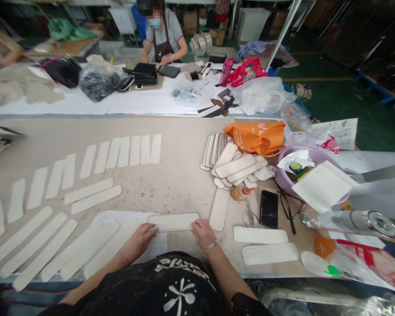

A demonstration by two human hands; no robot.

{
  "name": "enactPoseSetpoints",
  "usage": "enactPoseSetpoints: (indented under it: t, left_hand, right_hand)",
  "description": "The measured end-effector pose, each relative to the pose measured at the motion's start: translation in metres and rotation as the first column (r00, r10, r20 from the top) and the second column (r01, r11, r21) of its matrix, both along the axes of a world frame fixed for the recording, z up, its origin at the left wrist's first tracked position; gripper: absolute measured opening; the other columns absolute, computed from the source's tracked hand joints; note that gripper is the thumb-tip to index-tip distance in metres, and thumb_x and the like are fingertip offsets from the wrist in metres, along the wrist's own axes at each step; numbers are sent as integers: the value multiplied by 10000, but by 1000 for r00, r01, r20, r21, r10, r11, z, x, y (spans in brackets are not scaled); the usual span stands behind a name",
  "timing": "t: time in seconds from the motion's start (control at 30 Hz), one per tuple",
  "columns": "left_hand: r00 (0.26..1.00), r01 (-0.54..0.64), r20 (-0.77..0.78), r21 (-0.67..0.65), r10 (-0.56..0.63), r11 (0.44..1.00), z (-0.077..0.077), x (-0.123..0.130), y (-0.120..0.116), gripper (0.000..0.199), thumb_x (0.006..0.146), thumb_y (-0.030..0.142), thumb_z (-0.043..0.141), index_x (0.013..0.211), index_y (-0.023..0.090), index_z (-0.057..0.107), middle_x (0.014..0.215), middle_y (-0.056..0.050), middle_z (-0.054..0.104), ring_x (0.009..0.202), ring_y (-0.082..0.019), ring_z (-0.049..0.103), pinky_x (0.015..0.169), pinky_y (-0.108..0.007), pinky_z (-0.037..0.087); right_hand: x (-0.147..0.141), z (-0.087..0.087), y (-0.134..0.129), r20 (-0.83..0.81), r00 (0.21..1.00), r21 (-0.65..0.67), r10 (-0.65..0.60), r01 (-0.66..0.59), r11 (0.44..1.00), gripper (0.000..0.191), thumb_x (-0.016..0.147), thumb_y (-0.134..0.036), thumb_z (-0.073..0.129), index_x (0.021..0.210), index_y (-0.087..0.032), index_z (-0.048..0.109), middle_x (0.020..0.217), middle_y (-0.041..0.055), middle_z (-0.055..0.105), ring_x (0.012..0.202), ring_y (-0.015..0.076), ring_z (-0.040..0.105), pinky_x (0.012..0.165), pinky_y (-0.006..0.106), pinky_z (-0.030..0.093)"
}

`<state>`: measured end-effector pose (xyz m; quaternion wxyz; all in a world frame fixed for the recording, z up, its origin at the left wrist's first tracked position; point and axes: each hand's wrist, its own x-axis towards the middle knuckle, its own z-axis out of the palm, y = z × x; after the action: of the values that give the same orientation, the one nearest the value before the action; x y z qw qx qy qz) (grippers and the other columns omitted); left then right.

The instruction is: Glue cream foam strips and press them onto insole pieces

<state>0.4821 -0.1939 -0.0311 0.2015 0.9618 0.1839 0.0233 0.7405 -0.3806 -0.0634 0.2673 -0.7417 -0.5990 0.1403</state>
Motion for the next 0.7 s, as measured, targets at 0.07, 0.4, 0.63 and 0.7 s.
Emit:
enactPoseSetpoints:
  t: [0.07,0.4,0.63,0.7]
  left_hand:
    - [997,67,-31,-25,-67,997,-3,10,1,264,875,145,455,1066,174,635,1065,-107,600,1020,-219,486,887,-373,473]
    - [992,52,-104,-123,-65,991,-14,16,3,277,876,121,437,1049,174,647,1058,-86,595,1018,-206,462,927,-365,434]
    - [990,15,-137,-143,-35,990,-12,19,3,277,867,122,437,1025,176,658,1064,-90,596,1023,-205,469,928,-370,428]
    - [989,12,-143,-142,-33,990,-10,20,2,277,866,120,435,1025,171,656,1062,-93,596,1020,-207,469,928,-369,426]
  right_hand:
    - [0,0,1,1,1000,-3,5,-5,1000,181,864,-188,519,1012,-185,621,945,80,612,902,203,521,795,340,486]
    - [-1,4,3,8,1000,-76,1,0,997,183,886,-225,494,980,-191,647,911,68,634,864,193,528,786,314,463]
    - [-2,8,4,27,1000,-144,-11,15,989,204,891,-219,472,985,-210,653,939,69,637,897,194,538,800,316,455]
    - [-3,11,5,32,999,-151,-19,23,988,198,883,-206,477,976,-204,652,937,73,630,895,199,533,796,319,456]
